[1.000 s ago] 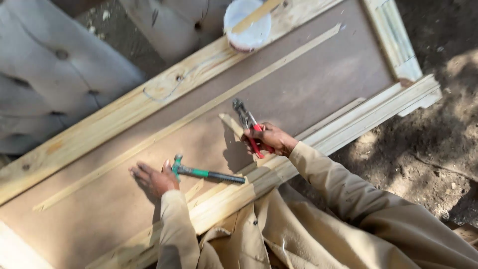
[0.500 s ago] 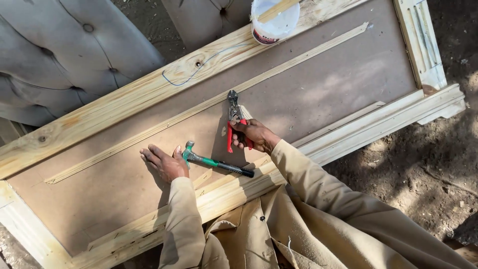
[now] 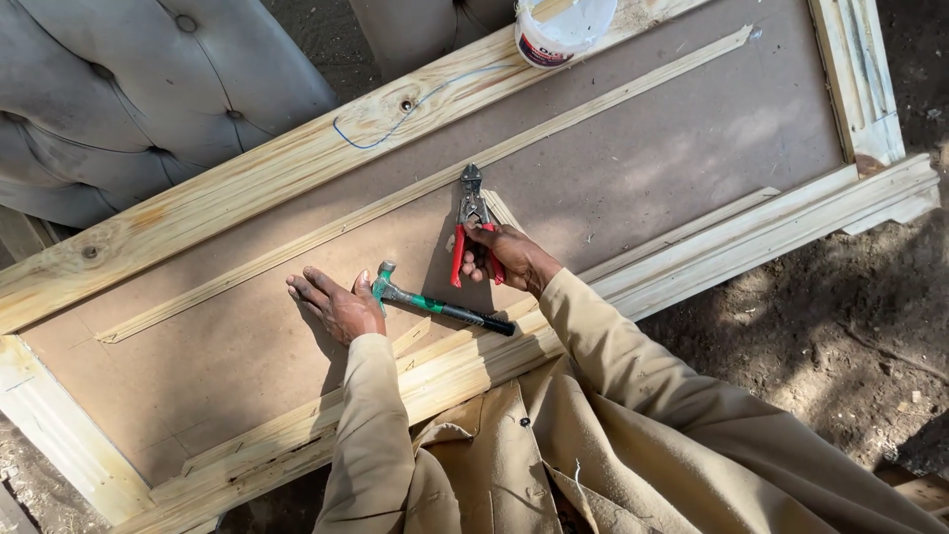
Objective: The person applies white glue from a container onto thin wooden strips using a small stick, then positions the glued strips along the inside of a large wooden frame lying on padded cushions. They use a hammer and red-handled end-cutting pliers to fasten and adjust the strips in place along the frame.
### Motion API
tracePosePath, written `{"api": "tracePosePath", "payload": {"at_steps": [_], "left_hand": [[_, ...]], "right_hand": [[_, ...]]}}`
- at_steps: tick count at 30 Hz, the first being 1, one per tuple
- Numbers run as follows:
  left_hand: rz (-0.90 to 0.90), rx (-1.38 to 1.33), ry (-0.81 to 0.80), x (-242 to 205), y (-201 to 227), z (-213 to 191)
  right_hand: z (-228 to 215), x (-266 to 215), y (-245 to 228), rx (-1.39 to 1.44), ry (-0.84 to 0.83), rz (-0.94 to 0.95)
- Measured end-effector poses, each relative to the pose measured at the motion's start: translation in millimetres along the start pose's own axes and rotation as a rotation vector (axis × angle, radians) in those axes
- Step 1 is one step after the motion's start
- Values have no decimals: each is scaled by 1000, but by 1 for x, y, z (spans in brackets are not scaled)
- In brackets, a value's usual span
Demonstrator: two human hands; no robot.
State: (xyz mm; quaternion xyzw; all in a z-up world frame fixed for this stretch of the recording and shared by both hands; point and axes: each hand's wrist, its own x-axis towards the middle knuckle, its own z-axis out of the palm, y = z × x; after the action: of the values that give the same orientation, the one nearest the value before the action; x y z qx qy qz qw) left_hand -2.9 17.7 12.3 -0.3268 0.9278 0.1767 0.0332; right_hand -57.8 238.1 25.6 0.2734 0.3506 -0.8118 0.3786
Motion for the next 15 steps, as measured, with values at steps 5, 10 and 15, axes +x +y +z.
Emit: {"api": "tracePosePath", "payload": {"at_steps": [5, 10, 15], "left_hand": [[16, -28, 15, 0, -2, 1], [73, -49, 3, -2, -20, 0], [188, -16, -129, -7, -26, -17]], "right_hand": [[-1, 6, 1, 21, -13, 27], [7, -1, 2, 57, -118, 21], [-7, 16, 11, 202, -247, -24]]}}
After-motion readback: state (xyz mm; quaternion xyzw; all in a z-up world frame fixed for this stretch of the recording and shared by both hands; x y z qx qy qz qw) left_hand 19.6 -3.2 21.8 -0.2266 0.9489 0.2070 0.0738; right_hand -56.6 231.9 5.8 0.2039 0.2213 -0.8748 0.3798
